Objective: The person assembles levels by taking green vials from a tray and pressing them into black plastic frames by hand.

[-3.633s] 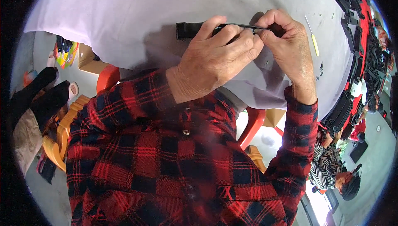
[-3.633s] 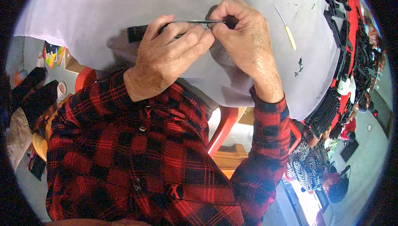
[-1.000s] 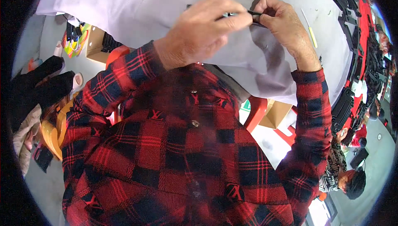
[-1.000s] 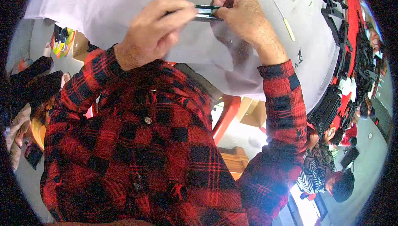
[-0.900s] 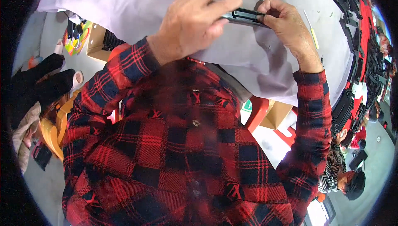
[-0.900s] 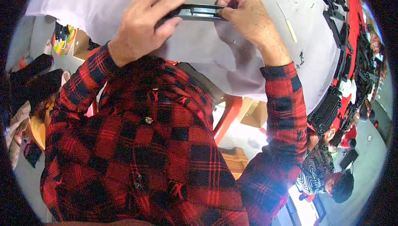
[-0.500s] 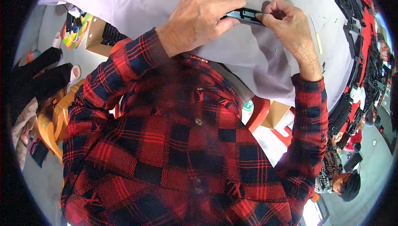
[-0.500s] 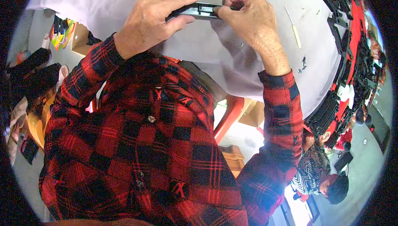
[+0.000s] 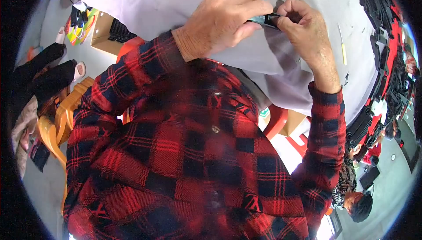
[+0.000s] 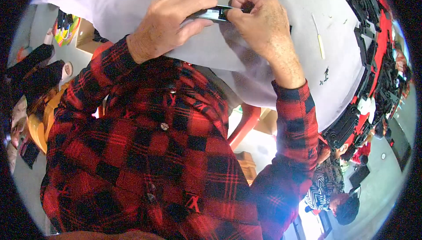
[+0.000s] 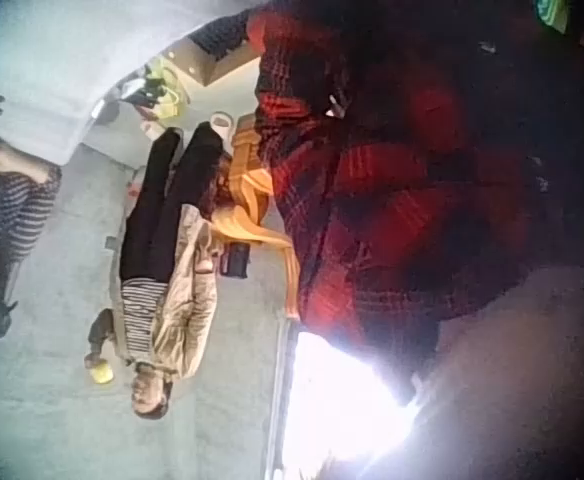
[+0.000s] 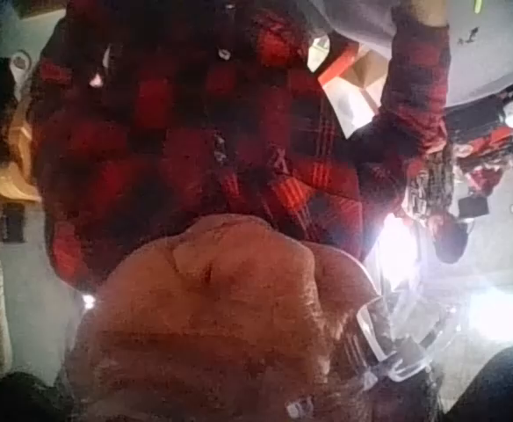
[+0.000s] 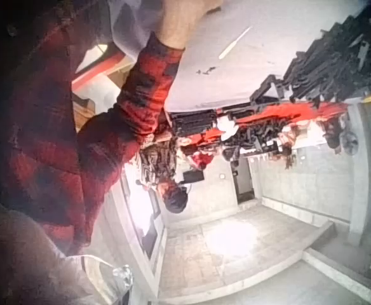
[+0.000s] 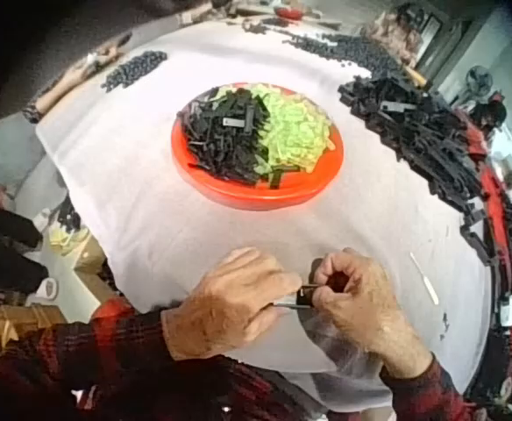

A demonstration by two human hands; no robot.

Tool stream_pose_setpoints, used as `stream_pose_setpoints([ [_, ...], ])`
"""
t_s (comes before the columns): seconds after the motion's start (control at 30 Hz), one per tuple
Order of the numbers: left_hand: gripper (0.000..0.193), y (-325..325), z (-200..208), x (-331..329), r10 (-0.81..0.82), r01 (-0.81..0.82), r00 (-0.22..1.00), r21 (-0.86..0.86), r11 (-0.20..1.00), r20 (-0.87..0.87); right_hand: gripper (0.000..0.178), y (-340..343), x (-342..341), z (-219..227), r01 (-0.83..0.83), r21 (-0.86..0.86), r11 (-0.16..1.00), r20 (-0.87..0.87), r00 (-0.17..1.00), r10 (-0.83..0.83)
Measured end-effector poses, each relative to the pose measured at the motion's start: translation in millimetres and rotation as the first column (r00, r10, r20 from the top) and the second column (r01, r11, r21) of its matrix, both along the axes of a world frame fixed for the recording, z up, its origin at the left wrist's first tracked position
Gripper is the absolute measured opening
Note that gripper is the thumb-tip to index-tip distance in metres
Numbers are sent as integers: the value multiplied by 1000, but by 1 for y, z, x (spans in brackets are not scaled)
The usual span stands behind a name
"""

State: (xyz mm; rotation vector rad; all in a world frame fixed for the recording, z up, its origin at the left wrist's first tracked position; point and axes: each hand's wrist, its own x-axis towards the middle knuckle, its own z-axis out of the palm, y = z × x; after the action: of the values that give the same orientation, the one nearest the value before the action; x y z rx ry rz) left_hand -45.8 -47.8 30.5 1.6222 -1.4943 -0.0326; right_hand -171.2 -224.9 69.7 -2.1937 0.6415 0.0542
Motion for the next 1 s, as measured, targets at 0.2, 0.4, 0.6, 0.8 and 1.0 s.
stream_pose_setpoints([
  [0.2, 31, 3, -3, 0, -4, 5, 999, 23, 1000, -46, 15, -4, 2, 1, -60, -51, 997, -10, 998, 60],
  [0.4, 27, 2, -6, 1, -21, 21, 1000, 14, 1000, 0, 15, -7, 8, 4, -61, 41, 997, -101, 993, 65],
  [0.6, 27, 1, -8, -1, -7, 6, 994, 14, 1000, 109, 17, -8, 7, 3, -86, 11, 996, -66, 994, 86],
  [0.8, 27, 1, -8, -2, 1, -3, 992, 19, 1000, 123, 18, -8, 5, 0, -80, 18, 997, -68, 994, 81],
  [1.0, 27, 1, -10, 0, 5, -7, 990, 18, 1000, 141, 18, -9, 5, 0, -111, 0, 994, -33, 993, 111],
])
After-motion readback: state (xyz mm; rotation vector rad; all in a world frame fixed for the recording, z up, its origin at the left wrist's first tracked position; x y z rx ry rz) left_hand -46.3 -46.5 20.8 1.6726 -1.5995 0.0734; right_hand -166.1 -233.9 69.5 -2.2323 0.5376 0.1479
